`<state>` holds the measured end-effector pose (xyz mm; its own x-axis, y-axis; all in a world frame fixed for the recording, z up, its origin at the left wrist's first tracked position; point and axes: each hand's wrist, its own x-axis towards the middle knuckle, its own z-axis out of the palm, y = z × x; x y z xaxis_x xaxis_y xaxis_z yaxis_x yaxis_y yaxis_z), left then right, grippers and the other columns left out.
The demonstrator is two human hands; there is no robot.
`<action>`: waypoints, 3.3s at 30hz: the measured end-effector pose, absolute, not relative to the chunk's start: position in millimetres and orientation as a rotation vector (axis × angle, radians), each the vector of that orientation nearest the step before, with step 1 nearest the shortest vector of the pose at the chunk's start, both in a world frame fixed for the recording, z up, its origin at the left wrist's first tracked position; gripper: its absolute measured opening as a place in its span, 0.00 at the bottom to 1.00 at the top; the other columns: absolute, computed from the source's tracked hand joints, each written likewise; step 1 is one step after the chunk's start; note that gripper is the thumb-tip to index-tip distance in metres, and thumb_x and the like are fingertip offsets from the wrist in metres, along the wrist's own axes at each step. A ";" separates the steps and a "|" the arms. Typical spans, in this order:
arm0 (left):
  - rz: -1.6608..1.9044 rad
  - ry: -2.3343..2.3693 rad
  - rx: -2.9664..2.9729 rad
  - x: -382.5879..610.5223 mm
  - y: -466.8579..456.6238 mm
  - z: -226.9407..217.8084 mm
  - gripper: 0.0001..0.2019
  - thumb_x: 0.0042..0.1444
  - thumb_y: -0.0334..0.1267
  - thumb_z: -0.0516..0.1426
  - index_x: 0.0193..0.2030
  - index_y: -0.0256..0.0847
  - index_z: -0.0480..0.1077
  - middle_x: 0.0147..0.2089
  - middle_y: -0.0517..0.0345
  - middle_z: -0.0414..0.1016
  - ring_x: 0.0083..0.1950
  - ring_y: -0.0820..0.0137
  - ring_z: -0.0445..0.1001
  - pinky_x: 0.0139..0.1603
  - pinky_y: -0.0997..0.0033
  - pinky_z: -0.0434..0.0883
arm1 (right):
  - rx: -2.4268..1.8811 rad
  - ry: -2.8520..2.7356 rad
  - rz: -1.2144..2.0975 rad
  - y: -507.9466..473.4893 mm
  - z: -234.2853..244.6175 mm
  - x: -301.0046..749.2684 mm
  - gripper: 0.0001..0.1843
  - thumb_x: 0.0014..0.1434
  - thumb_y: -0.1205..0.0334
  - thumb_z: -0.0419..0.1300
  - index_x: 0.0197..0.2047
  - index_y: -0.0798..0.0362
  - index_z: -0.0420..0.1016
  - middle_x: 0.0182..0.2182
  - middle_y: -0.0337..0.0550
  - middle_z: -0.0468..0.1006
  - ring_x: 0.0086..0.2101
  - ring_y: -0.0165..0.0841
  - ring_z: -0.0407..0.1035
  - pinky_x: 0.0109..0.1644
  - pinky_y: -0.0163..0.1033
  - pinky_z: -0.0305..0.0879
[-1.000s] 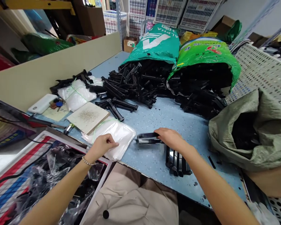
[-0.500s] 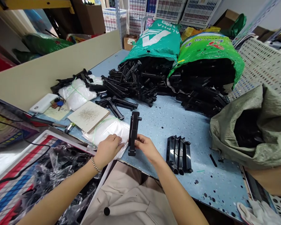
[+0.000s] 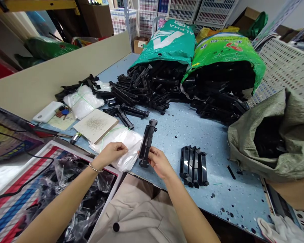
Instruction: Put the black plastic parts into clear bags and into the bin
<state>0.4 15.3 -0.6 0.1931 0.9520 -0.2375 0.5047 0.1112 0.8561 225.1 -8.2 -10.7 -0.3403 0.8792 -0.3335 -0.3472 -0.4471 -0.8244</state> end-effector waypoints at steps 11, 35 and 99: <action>0.349 1.754 2.088 13.9 2.4 -5.1 0.07 0.56 0.34 0.54 0.41 0.39 0.69 0.41 0.50 0.74 0.42 0.61 0.73 0.40 0.65 0.67 | -0.990 -0.731 1.886 -9.2 -10.3 218.9 0.18 0.47 0.53 0.70 0.39 0.53 0.79 0.35 0.47 0.83 0.34 0.36 0.77 0.37 0.38 0.71; 0.641 1.466 1.704 -2.3 10.2 -8.9 0.09 0.57 0.34 0.50 0.45 0.44 0.62 0.30 0.62 0.73 0.34 0.67 0.74 0.36 0.69 0.68 | -0.849 -0.600 1.986 -7.8 -13.9 181.8 0.16 0.46 0.54 0.71 0.36 0.55 0.78 0.34 0.47 0.83 0.41 0.41 0.77 0.47 0.44 0.72; 0.824 1.591 1.404 0.1 4.9 -19.7 0.10 0.49 0.44 0.60 0.27 0.40 0.69 0.24 0.61 0.72 0.26 0.70 0.70 0.29 0.71 0.65 | -0.889 -0.531 1.897 -15.0 -12.3 194.1 0.16 0.47 0.52 0.71 0.35 0.53 0.78 0.36 0.47 0.82 0.45 0.41 0.75 0.52 0.45 0.70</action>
